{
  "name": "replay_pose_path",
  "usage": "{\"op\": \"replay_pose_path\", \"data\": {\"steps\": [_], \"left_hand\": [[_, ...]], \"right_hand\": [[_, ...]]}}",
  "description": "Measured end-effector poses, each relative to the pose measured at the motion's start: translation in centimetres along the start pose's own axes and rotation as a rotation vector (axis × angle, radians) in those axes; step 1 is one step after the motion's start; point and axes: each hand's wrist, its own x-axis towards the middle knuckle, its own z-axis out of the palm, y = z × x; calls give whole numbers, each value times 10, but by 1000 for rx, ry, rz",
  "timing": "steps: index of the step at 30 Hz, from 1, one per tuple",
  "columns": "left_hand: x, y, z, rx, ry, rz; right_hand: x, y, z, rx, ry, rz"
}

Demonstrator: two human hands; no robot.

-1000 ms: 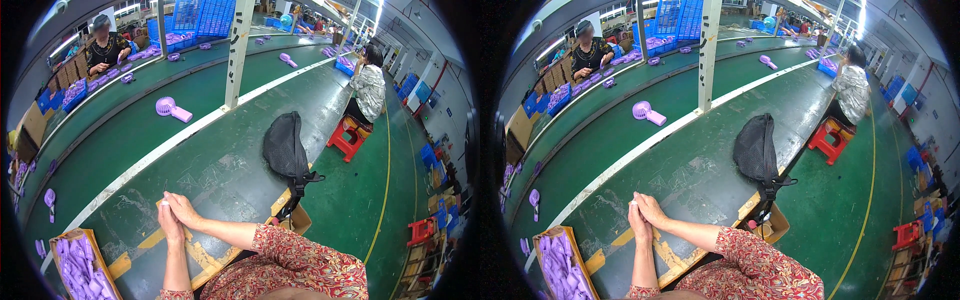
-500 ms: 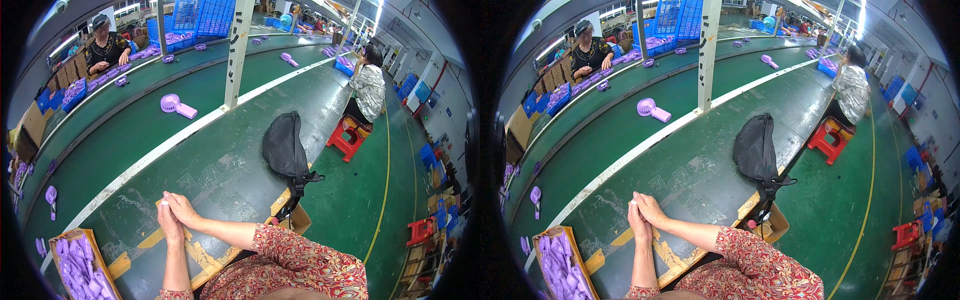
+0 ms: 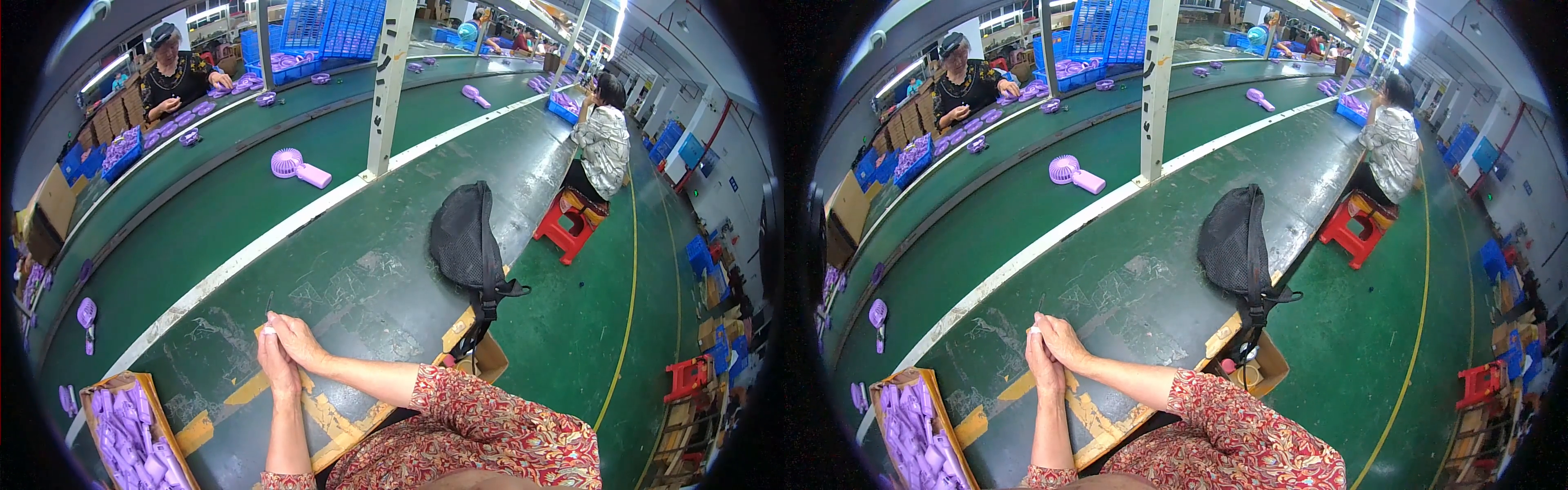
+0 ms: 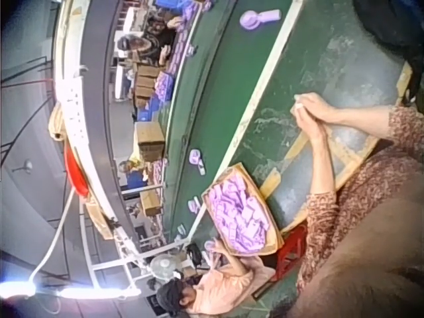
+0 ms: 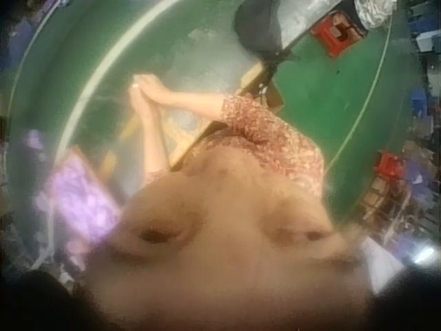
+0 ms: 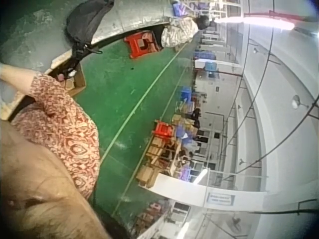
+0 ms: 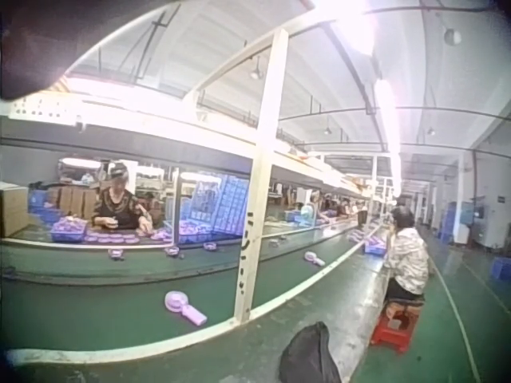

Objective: The person assembles portable electric fans by positioning internal wires and batteries into the plastic handle housings, snapping cover pieces onto the handles by hand, and placing the assembled fans onto the conveyor belt.

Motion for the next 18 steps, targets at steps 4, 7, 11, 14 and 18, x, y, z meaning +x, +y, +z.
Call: {"op": "replay_pose_path", "data": {"steps": [4, 7, 11, 14, 18], "left_hand": [[0, 0, -1, 10, 0, 8], [1, -1, -3, 9, -16, 11], [-1, 2, 4, -7, 15, 15], [-2, 2, 3, 6, 11, 15], [-2, 3, 5, -2, 18, 14]], "right_hand": [[1, 2, -1, -29, -22, 20], [1, 3, 0, -11, -21, 14], [0, 2, 0, -4, -13, 15], [0, -1, -1, -2, -24, 31], [0, 1, -1, -9, -28, 24]]}}
